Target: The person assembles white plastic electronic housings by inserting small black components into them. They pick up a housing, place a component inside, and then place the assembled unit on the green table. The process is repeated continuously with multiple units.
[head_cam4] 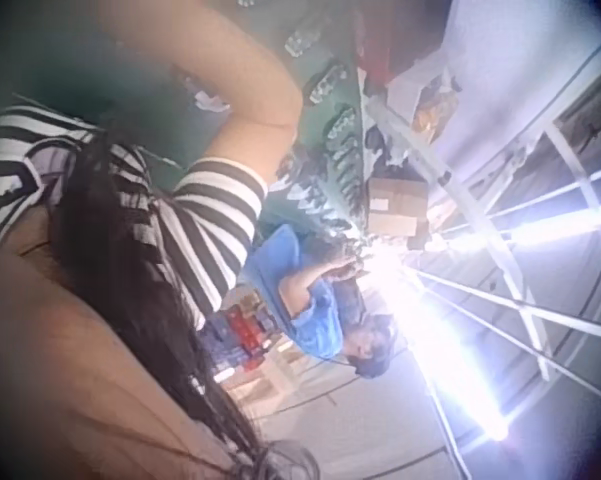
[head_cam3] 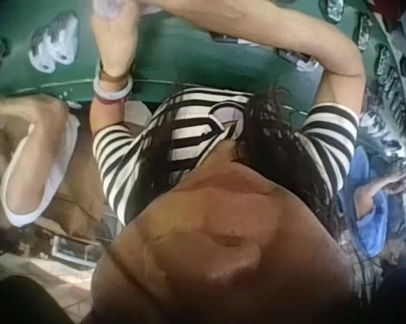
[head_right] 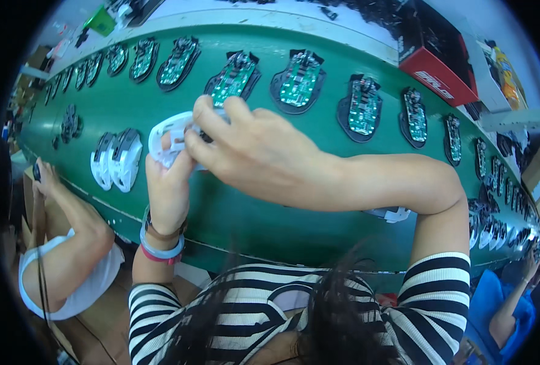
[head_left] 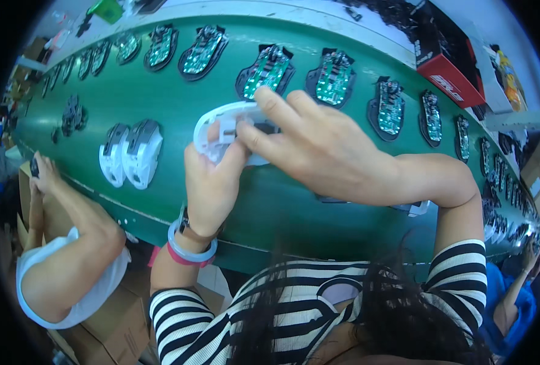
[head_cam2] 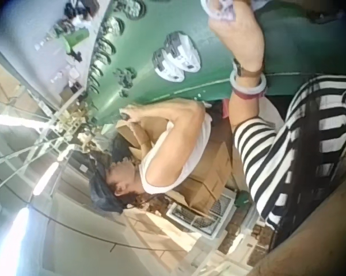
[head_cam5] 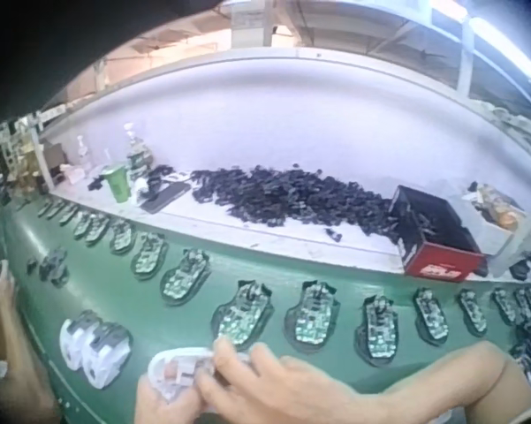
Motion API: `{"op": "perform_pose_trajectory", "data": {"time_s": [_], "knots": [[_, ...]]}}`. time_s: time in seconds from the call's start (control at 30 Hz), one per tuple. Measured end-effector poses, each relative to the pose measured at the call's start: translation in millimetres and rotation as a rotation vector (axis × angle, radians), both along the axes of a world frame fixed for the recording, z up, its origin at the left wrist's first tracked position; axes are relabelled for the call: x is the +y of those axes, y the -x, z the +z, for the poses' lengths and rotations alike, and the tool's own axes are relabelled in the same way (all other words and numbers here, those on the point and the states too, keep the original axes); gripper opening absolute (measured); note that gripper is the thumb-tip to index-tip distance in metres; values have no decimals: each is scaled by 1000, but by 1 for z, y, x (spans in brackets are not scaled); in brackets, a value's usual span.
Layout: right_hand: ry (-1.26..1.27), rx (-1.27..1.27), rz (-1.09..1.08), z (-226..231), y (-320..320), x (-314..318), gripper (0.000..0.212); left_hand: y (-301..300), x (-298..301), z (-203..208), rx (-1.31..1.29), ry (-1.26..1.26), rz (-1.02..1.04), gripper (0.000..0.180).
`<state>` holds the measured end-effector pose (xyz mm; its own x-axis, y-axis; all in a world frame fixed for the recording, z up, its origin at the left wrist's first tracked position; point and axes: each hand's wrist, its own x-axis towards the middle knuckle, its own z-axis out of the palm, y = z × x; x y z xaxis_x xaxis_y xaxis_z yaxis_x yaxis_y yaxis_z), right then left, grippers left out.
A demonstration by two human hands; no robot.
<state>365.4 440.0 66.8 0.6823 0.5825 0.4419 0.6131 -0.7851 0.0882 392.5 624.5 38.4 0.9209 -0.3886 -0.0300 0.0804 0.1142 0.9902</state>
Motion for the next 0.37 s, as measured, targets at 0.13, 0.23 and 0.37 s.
{"op": "perform_pose_trajectory", "data": {"time_s": [0.13, 0.23, 0.37], "knots": [[-2, -63, -10, 1, 10, 2, 36, 2, 4, 0, -36, -31, 7, 26], [5, -212, -39, -11, 8, 5, 39, 3, 9, 1, -94, -48, -15, 37], [-268, -110, -27, -1, 15, -13, 40, -2, 5, 8, -199, 92, -182, 81]]}}
